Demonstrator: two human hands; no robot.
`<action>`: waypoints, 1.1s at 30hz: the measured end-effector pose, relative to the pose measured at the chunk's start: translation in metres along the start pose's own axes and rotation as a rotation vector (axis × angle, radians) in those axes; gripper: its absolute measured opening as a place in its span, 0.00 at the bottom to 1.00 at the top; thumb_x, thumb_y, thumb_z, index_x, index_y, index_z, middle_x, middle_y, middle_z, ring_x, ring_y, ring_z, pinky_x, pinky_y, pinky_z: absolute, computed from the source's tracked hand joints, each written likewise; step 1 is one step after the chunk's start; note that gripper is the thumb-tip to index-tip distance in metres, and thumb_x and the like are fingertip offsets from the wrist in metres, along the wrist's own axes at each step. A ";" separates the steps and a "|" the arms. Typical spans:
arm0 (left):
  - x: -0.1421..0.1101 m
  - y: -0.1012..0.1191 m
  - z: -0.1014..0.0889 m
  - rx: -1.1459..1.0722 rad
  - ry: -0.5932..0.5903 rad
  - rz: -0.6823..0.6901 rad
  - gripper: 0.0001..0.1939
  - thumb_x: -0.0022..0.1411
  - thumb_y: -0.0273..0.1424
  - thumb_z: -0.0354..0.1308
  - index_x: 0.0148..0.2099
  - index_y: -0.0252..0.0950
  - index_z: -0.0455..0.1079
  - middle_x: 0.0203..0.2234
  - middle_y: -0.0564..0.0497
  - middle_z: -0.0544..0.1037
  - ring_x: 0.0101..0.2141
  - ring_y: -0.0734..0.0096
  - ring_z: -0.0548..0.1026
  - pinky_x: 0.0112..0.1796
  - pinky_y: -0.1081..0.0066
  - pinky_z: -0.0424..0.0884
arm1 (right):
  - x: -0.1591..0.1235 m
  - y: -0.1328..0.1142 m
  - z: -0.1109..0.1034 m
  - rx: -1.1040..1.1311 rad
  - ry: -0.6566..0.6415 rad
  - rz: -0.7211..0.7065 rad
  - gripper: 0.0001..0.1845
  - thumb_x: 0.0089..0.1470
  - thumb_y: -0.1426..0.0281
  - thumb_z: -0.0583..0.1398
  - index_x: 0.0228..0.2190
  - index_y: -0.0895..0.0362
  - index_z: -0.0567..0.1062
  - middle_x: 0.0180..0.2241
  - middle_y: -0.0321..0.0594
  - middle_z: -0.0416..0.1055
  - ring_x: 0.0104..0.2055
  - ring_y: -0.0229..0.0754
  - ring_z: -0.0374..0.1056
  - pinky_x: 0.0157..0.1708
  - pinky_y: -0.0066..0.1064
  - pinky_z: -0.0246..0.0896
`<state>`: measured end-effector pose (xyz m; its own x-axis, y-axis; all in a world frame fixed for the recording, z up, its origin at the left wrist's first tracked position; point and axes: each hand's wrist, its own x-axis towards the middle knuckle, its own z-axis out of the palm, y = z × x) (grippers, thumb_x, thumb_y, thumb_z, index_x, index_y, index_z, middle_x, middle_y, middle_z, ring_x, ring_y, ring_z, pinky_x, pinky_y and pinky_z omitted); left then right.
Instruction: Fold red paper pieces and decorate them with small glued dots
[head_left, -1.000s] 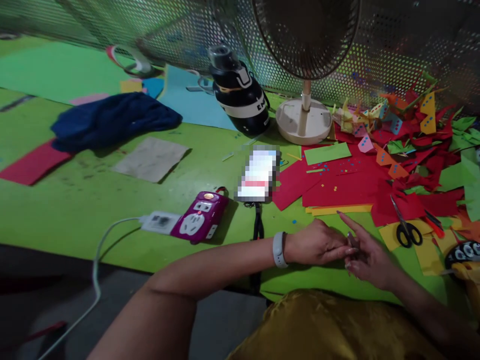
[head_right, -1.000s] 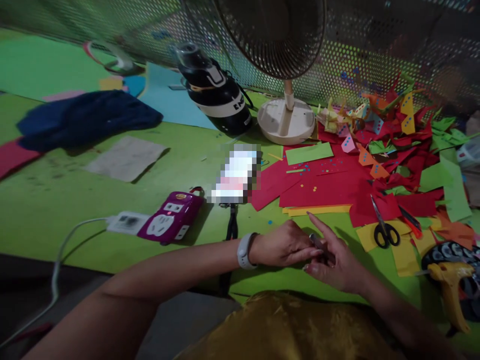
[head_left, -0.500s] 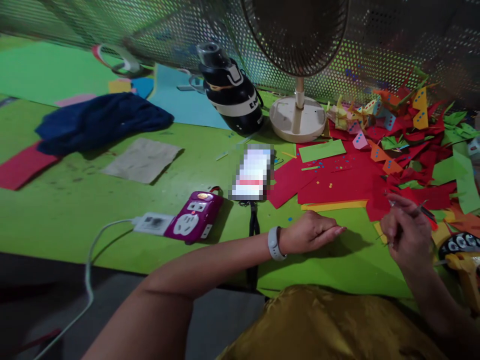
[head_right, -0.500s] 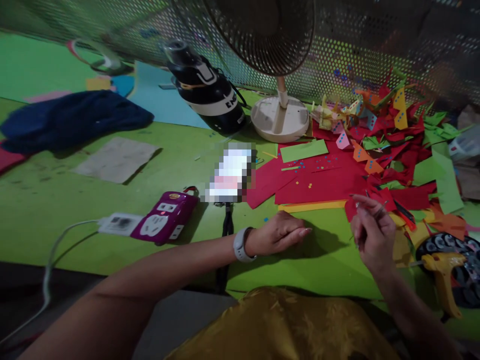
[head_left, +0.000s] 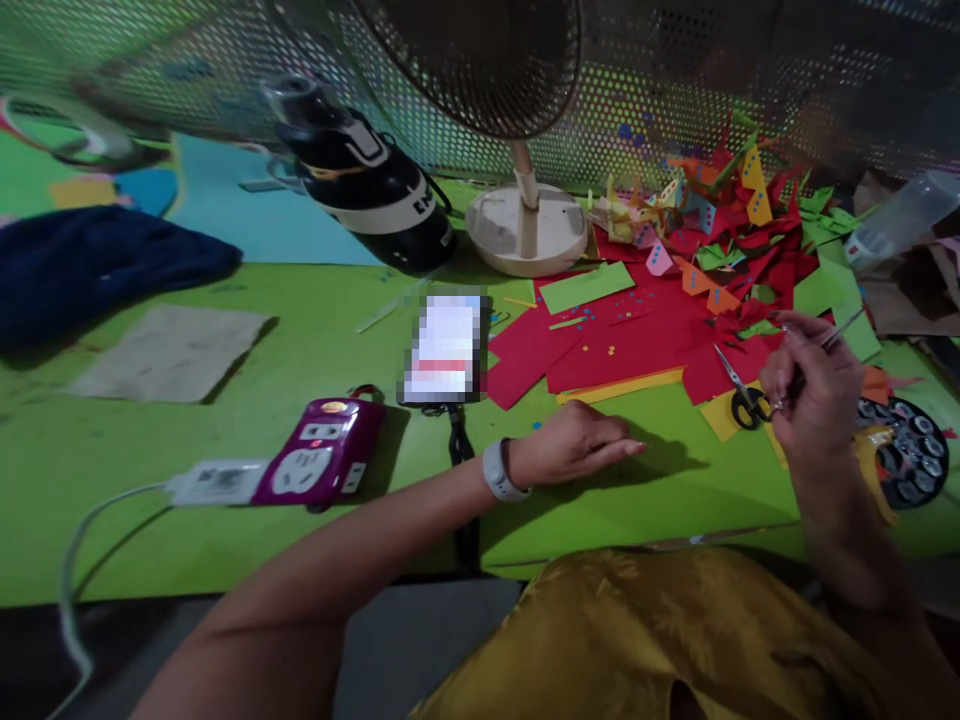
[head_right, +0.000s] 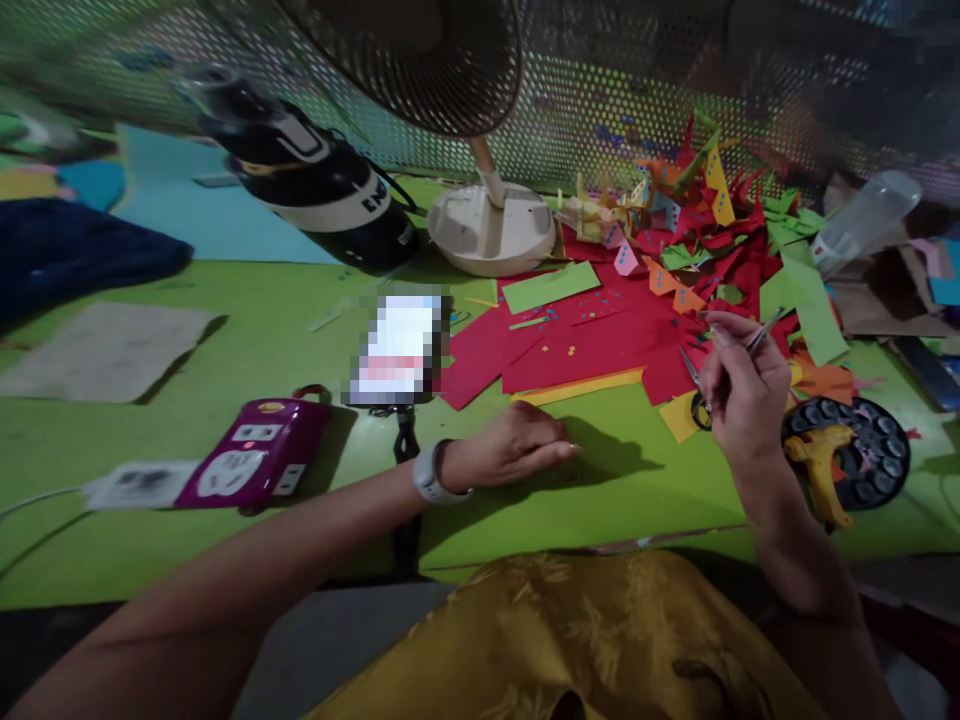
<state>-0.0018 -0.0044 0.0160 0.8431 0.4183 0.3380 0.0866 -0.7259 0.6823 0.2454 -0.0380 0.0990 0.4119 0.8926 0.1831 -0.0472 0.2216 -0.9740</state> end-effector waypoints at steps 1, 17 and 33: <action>0.000 0.001 -0.002 -0.010 0.015 -0.010 0.26 0.76 0.43 0.42 0.30 0.36 0.71 0.20 0.50 0.76 0.21 0.73 0.73 0.26 0.74 0.65 | -0.001 -0.001 0.000 -0.014 -0.009 0.013 0.04 0.54 0.65 0.64 0.34 0.50 0.77 0.12 0.23 0.58 0.11 0.30 0.47 0.11 0.25 0.41; -0.006 -0.041 0.007 0.429 0.021 -0.285 0.35 0.70 0.43 0.52 0.73 0.32 0.52 0.70 0.36 0.57 0.70 0.49 0.55 0.68 0.48 0.48 | 0.008 0.026 -0.044 -1.414 -0.398 -0.026 0.19 0.62 0.65 0.57 0.52 0.56 0.75 0.46 0.52 0.79 0.46 0.58 0.75 0.42 0.45 0.67; -0.010 -0.032 0.010 0.652 -0.141 -0.222 0.43 0.71 0.56 0.38 0.75 0.30 0.45 0.71 0.37 0.54 0.70 0.55 0.54 0.68 0.53 0.47 | -0.006 0.068 -0.024 -1.860 -0.581 0.020 0.27 0.70 0.63 0.45 0.66 0.51 0.61 0.50 0.52 0.75 0.49 0.53 0.75 0.40 0.38 0.67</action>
<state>-0.0075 0.0099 -0.0155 0.8258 0.5514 0.1184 0.5277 -0.8295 0.1827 0.2619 -0.0373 0.0284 0.1031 0.9758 -0.1927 0.9794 -0.0657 0.1911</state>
